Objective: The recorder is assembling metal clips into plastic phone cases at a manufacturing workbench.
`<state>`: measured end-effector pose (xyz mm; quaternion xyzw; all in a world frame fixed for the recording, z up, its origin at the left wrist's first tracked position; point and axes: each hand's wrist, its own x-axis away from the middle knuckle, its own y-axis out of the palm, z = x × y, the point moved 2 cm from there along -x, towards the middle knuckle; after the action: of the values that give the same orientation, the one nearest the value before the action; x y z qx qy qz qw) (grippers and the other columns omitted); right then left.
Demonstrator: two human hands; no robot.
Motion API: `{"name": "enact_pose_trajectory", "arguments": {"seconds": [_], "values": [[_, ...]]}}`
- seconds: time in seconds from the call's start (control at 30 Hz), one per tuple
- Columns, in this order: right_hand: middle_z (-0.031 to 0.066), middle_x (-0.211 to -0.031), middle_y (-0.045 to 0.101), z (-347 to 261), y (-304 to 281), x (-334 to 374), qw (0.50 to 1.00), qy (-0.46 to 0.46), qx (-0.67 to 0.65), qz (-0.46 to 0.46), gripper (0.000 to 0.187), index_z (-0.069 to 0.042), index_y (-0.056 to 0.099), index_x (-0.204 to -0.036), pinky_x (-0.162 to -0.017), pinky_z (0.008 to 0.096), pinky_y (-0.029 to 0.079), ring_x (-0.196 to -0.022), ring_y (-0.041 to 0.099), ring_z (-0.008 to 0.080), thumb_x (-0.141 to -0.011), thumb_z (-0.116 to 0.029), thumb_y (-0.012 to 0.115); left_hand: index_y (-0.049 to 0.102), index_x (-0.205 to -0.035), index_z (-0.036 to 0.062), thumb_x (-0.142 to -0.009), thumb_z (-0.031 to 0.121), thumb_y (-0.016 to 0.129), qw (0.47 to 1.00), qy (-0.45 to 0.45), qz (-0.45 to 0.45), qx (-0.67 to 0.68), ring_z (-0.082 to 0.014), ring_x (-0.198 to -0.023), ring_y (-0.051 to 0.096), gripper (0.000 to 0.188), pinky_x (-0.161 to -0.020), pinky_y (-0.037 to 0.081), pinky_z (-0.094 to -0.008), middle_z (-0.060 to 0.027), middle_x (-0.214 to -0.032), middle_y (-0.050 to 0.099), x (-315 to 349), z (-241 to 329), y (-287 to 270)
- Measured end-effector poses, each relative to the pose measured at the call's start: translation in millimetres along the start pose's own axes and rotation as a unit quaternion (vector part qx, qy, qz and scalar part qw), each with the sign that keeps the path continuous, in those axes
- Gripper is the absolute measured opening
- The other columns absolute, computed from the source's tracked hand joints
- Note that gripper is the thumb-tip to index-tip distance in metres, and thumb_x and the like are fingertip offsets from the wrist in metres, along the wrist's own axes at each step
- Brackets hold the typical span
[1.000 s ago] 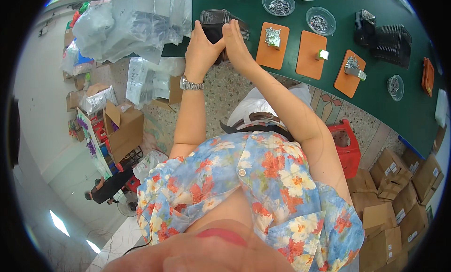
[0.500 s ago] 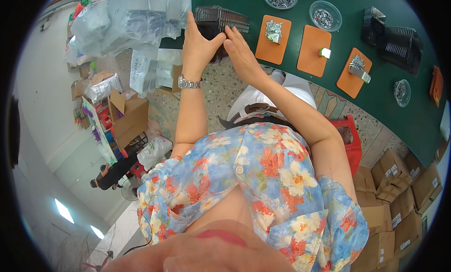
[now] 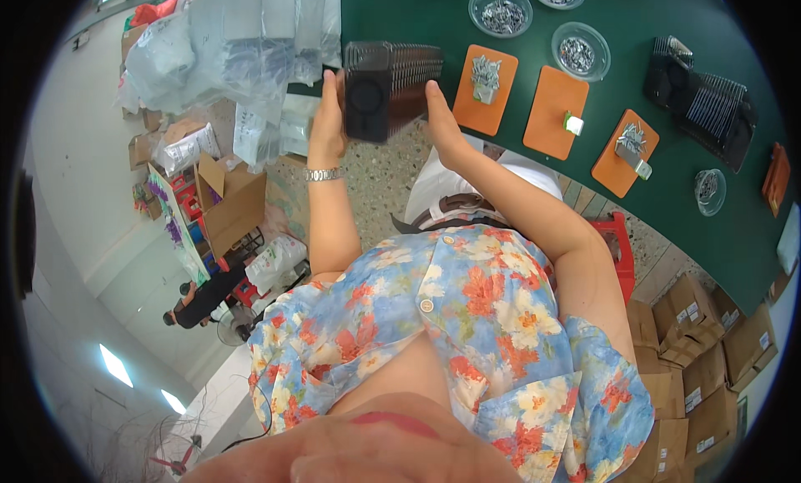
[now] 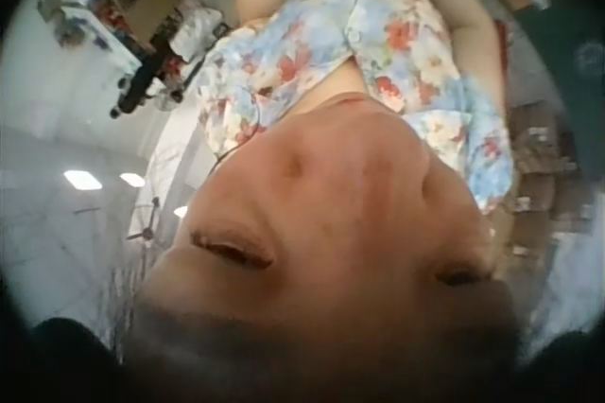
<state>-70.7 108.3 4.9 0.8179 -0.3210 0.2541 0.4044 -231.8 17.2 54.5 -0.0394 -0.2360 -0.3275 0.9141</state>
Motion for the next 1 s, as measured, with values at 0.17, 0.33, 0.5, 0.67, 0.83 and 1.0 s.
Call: {"name": "enact_pose_trajectory", "arguments": {"seconds": [0.17, 0.33, 0.5, 0.67, 0.83, 1.0], "values": [[0.0085, -0.141, 0.046, 25, -14, -59, 0.995, 0.07, -0.034, 0.068, 0.079, -0.014, 0.039, -0.142, -0.107, 0.0426, 0.03, -0.128, 0.043, 0.0208, -0.089, -0.072, 0.038, 0.047, -0.134, 0.0029, -0.101, 0.03, 0.042, 0.969, -0.196, -0.102, 0.111, -0.0187, -0.119, 0.053, 0.043, -0.104, 0.044, -0.0335, -0.0069, -0.132, 0.054, -36, -73, 6], [0.0065, -0.117, 0.063, 47, -7, -87, 0.987, 0.035, -0.145, 0.068, 0.064, -0.013, 0.054, -0.127, -0.094, 0.0406, 0.049, -0.106, 0.06, 0.0204, -0.095, -0.064, 0.033, 0.055, -0.126, 0.0064, -0.099, 0.037, 0.044, 0.946, -0.192, -0.212, 0.15, -0.0166, -0.099, 0.064, 0.042, -0.084, 0.055, -0.0319, -0.0075, -0.114, 0.064, -72, -117, 1], [0.0109, -0.122, 0.058, -15, 45, -75, 0.984, 0.037, -0.158, 0.074, 0.063, -0.01, 0.052, -0.128, -0.094, 0.0383, 0.049, -0.108, 0.059, 0.023, -0.097, -0.06, 0.031, 0.053, -0.128, 0.0122, -0.1, 0.045, 0.041, 0.928, -0.215, -0.226, 0.204, -0.0144, -0.103, 0.061, 0.044, -0.088, 0.052, -0.0316, -0.0034, -0.116, 0.062, -98, -89, 7], [0.0148, -0.134, 0.053, -46, 58, -122, 0.989, 0.016, -0.117, 0.093, 0.073, -0.006, 0.047, -0.135, -0.103, 0.0408, 0.044, -0.121, 0.053, 0.0271, -0.098, -0.062, 0.02, 0.056, -0.124, 0.0106, -0.1, 0.048, 0.038, 0.914, -0.218, -0.246, 0.238, -0.0175, -0.099, 0.063, 0.047, -0.088, 0.053, -0.0336, -0.0058, -0.114, 0.064, -158, -62, 10], [0.015, -0.136, 0.051, -75, 54, -186, 0.985, -0.023, -0.153, 0.071, 0.071, -0.005, 0.043, -0.138, -0.104, 0.0413, 0.044, -0.122, 0.053, 0.029, -0.098, -0.061, 0.025, 0.06, -0.121, 0.0085, -0.1, 0.046, 0.039, 0.906, -0.227, -0.239, 0.265, -0.0208, -0.101, 0.064, 0.048, -0.091, 0.053, -0.0371, -0.0091, -0.115, 0.065, -214, -23, 25], [0.0116, -0.134, 0.052, -107, 71, -215, 0.978, -0.098, -0.118, 0.139, 0.063, -0.005, 0.043, -0.138, -0.098, 0.0398, 0.046, -0.12, 0.053, 0.0256, -0.1, -0.054, 0.031, 0.057, -0.123, 0.0056, -0.102, 0.034, 0.04, 0.91, -0.164, -0.216, 0.315, -0.0211, -0.103, 0.063, 0.04, -0.091, 0.053, -0.0364, -0.0094, -0.117, 0.064, -262, 6, 34]]}}
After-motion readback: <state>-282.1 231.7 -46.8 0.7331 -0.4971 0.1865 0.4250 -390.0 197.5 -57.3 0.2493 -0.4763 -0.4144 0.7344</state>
